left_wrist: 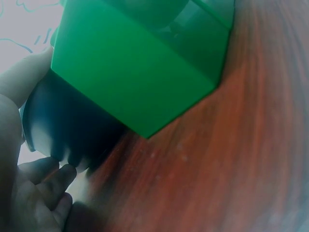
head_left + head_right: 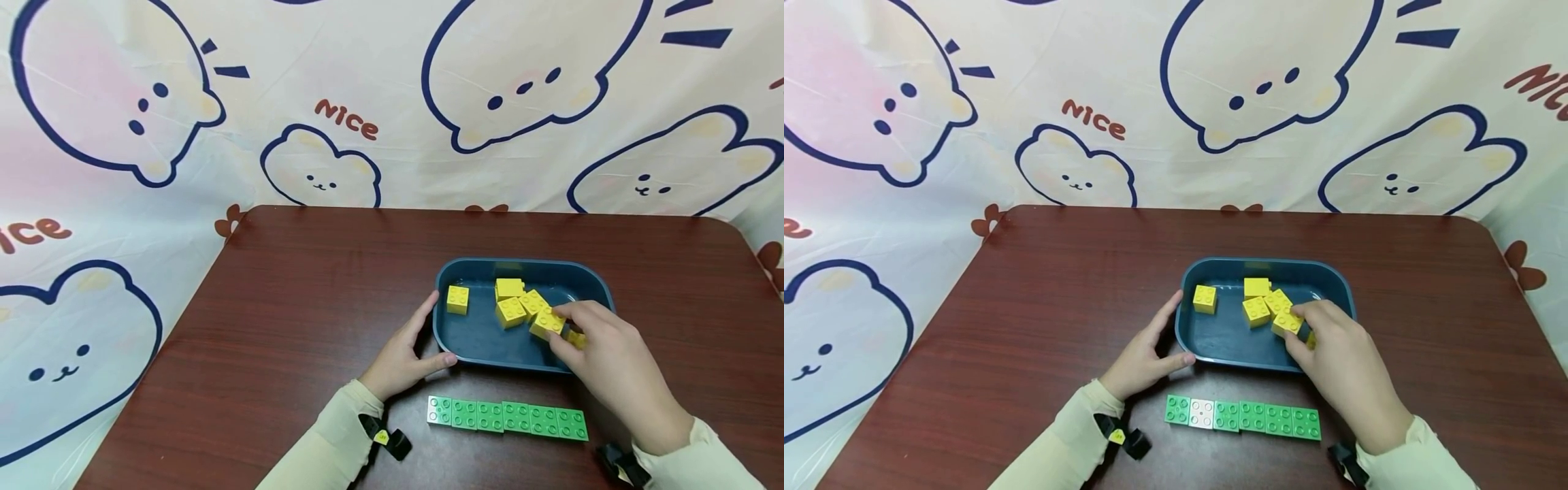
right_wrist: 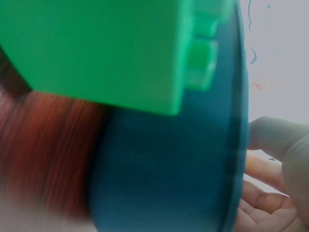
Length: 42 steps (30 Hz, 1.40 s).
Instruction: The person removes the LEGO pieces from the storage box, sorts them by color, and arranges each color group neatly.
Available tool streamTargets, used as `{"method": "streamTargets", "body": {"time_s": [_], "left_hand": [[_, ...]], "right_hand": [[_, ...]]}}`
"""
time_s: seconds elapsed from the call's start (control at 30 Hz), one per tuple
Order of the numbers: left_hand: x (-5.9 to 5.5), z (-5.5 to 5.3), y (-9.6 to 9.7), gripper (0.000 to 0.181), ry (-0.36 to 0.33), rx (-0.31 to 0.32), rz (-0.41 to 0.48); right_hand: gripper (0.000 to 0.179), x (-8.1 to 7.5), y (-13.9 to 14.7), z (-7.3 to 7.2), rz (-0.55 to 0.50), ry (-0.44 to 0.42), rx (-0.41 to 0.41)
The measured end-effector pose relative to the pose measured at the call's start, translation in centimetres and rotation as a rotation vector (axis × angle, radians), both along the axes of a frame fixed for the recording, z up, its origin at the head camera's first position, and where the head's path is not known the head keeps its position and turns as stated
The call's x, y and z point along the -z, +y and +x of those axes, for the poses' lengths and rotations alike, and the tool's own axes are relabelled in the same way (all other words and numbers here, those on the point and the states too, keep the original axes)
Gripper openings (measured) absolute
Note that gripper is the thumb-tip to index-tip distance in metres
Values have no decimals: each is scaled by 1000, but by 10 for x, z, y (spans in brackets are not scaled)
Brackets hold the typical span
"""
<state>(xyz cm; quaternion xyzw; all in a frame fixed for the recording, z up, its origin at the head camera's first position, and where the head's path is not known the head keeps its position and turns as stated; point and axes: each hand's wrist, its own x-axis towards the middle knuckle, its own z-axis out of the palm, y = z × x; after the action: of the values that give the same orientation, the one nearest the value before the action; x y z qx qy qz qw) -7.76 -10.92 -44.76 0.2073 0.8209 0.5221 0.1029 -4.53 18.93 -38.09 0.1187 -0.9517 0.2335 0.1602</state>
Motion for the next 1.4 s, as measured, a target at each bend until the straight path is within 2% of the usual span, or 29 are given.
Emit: {"method": "streamTargets", "body": {"time_s": [0.53, 0.83, 1.0, 1.4], "left_hand": [[1, 0, 0, 99, -4, -3, -14], [1, 0, 0, 99, -9, -8, -27], [1, 0, 0, 98, -8, -8, -20], [0, 1, 0, 98, -5, -8, -17]], "right_hand": [[37, -14, -12, 19, -66, 140, -29], [38, -18, -20, 34, -140, 83, -65], [39, -21, -26, 43, -151, 69, -101], [40, -18, -36, 52, -138, 49, -170]]}}
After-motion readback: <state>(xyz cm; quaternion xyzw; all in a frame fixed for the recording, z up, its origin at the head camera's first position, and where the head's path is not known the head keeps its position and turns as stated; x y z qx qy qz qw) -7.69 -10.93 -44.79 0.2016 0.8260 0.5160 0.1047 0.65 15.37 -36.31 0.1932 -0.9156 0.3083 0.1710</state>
